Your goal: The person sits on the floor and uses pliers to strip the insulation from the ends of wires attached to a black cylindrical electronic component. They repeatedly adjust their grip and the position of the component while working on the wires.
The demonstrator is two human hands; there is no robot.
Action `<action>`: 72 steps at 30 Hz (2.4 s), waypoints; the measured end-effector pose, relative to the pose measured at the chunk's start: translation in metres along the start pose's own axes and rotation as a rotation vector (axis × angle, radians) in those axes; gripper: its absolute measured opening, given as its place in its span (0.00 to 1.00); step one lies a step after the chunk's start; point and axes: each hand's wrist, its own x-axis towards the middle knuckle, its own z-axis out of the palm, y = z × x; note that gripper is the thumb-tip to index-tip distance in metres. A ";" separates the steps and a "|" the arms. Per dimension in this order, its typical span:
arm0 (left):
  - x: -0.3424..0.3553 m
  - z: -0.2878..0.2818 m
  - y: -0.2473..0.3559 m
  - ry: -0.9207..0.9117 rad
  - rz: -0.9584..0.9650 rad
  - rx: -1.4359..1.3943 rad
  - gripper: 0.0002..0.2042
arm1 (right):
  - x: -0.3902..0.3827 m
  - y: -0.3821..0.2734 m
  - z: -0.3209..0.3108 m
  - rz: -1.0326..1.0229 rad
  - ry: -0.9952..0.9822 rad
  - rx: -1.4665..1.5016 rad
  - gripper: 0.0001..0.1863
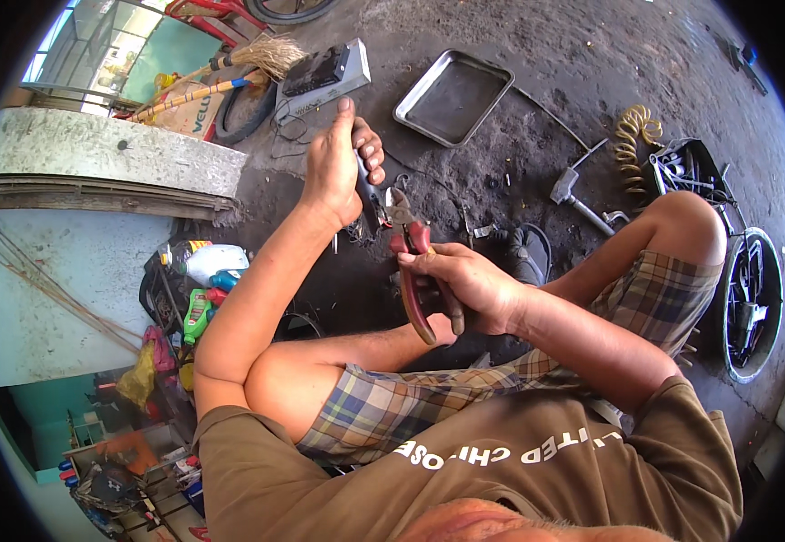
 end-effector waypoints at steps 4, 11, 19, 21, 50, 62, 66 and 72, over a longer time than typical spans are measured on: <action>0.001 -0.001 0.003 -0.019 0.049 0.013 0.27 | -0.002 -0.001 0.002 0.039 -0.018 -0.006 0.15; -0.002 0.014 0.000 -0.093 0.121 0.057 0.28 | -0.003 -0.002 0.003 0.052 -0.070 0.065 0.14; -0.009 0.021 -0.005 -0.191 0.286 0.273 0.29 | -0.014 -0.020 0.008 0.053 -0.035 0.059 0.15; -0.009 0.023 -0.006 -0.180 0.248 0.253 0.29 | -0.012 -0.018 0.005 0.033 -0.056 0.056 0.15; 0.010 0.017 -0.019 -0.152 -0.090 -0.072 0.27 | 0.018 0.021 0.005 -0.073 0.013 0.060 0.16; 0.015 0.002 -0.010 -0.132 -0.051 -0.251 0.26 | 0.005 -0.003 -0.008 -0.087 -0.160 0.321 0.13; 0.026 -0.018 -0.008 -0.034 -0.100 -0.388 0.25 | -0.010 -0.005 0.006 0.025 -0.105 0.279 0.12; 0.031 -0.038 -0.009 -0.046 -0.225 -0.505 0.24 | -0.022 -0.012 0.014 -0.034 -0.145 0.111 0.13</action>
